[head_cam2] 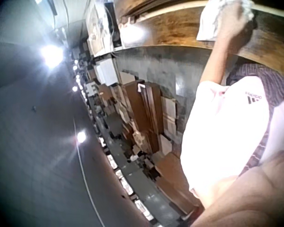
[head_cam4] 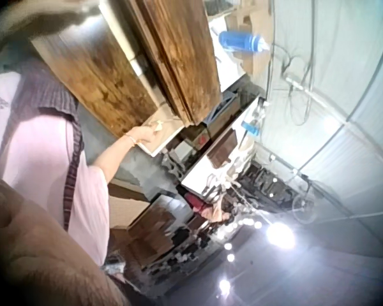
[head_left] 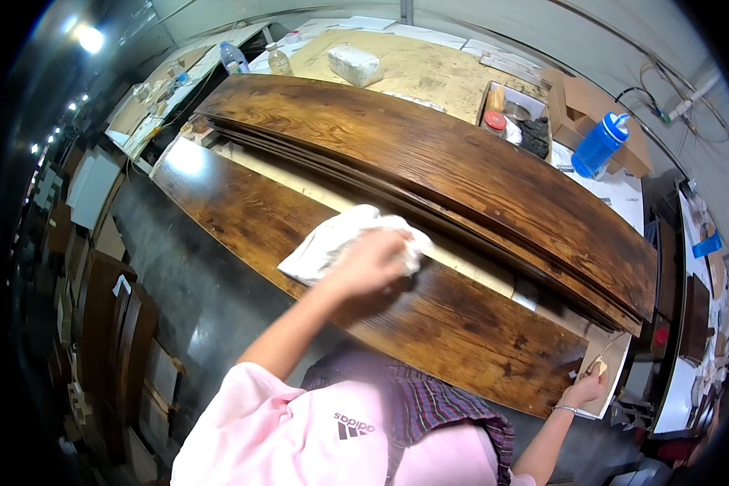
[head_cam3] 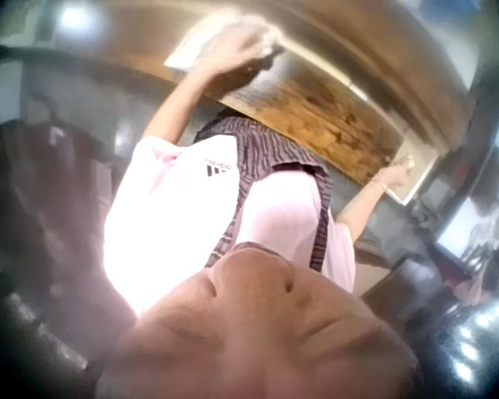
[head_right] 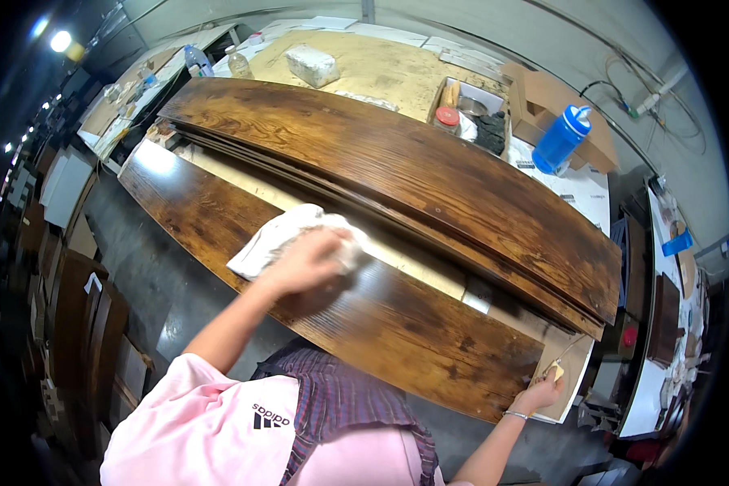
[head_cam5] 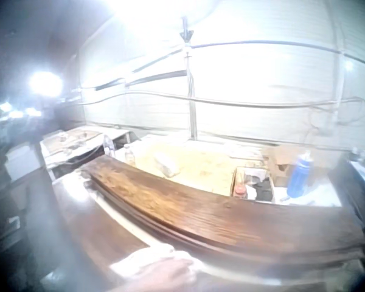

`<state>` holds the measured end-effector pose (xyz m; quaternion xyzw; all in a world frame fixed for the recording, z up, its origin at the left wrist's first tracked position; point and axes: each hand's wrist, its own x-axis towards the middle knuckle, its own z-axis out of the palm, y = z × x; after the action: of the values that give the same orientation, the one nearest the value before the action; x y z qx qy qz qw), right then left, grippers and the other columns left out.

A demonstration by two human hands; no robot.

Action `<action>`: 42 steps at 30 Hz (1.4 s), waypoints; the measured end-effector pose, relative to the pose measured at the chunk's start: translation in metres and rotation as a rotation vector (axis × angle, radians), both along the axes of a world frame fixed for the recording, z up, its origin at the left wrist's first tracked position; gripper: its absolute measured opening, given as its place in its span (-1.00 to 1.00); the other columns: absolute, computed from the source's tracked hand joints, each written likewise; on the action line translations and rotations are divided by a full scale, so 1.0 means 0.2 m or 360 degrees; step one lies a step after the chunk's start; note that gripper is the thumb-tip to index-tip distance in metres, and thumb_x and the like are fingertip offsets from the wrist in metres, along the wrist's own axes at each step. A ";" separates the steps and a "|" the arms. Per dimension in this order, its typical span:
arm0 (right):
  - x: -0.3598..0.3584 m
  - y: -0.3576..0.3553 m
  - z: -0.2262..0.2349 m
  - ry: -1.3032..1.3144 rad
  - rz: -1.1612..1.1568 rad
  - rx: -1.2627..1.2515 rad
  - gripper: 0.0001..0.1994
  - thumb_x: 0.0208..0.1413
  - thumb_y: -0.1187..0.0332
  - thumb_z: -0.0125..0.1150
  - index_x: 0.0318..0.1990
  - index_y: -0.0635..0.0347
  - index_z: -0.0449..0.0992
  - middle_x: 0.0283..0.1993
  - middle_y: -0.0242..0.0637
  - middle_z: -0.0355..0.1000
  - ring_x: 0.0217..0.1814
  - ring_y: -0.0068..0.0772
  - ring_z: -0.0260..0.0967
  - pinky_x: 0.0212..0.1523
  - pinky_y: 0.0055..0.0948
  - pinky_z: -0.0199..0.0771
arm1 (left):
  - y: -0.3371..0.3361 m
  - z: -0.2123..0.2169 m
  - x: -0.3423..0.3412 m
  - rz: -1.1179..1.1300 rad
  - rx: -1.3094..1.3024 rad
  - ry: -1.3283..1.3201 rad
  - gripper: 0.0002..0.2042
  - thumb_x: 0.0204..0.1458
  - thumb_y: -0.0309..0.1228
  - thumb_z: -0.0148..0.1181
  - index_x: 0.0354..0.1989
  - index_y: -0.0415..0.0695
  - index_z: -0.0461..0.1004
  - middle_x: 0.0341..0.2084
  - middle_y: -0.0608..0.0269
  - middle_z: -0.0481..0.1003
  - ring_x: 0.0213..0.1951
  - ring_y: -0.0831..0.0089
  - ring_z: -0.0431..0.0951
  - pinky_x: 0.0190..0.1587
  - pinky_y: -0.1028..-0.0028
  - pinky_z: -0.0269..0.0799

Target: The person applies a substance to long wooden planks using a sponge and wipes the surface with a cloth. They repeatedly rub and wipe the planks, occasionally switching hands and adjusting the cloth, then sit on the floor to reach into a box.

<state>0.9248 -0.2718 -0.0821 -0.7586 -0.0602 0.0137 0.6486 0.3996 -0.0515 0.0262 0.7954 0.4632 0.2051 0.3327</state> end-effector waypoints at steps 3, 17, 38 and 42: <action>0.00 -0.01 -0.01 0.0035 0.0020 0.0019 -0.85 0.20 0.34 0.26 -0.37 0.17 0.49 -0.54 -0.52 0.27 -0.60 -0.66 0.07 -0.57 -0.53 0.01 | 0.00 -0.17 0.04 -0.0118 0.0532 0.0512 -0.68 0.19 -0.32 0.14 0.08 -0.14 0.44 0.23 0.07 0.40 0.30 0.15 0.33 0.41 0.09 0.12; -0.03 0.01 0.03 0.0002 0.0051 -0.0092 -0.87 0.22 0.37 0.23 -0.32 0.23 0.49 -0.53 -0.50 0.29 -0.58 -0.69 0.10 -0.56 -0.55 0.02 | 0.65 -0.20 -1.30 0.1203 0.0016 0.0838 -0.66 0.19 -0.26 0.16 0.09 -0.13 0.51 0.12 -0.08 0.48 0.16 0.05 0.45 0.27 -0.04 0.21; -0.02 0.00 0.02 -0.0157 -0.0007 -0.0380 -0.79 0.22 0.35 0.21 -0.31 0.37 0.47 -0.45 -0.37 0.40 -0.51 -0.54 0.25 -0.53 -0.42 0.23 | 0.36 -0.18 -0.46 0.0415 -0.0055 0.0022 -0.60 0.15 -0.68 -0.05 0.14 -0.16 0.48 0.01 0.00 0.47 0.24 0.20 0.36 0.29 0.20 0.37; -0.04 -0.02 0.05 -0.0207 -0.0020 -0.0476 -0.80 0.22 0.37 0.22 -0.34 0.37 0.50 -0.46 -0.36 0.42 -0.52 -0.55 0.26 -0.54 -0.44 0.23 | 0.52 0.12 -0.62 0.1300 -0.0644 -0.1695 -0.69 0.34 -0.40 -0.13 0.14 -0.21 0.42 -0.09 0.06 0.51 -0.18 0.35 0.64 -0.17 0.34 0.71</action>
<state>0.9172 -0.2767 -0.0726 -0.8463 -0.0947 -0.0307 0.5233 0.2750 0.0532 0.0512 0.2715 0.5282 0.5851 0.5522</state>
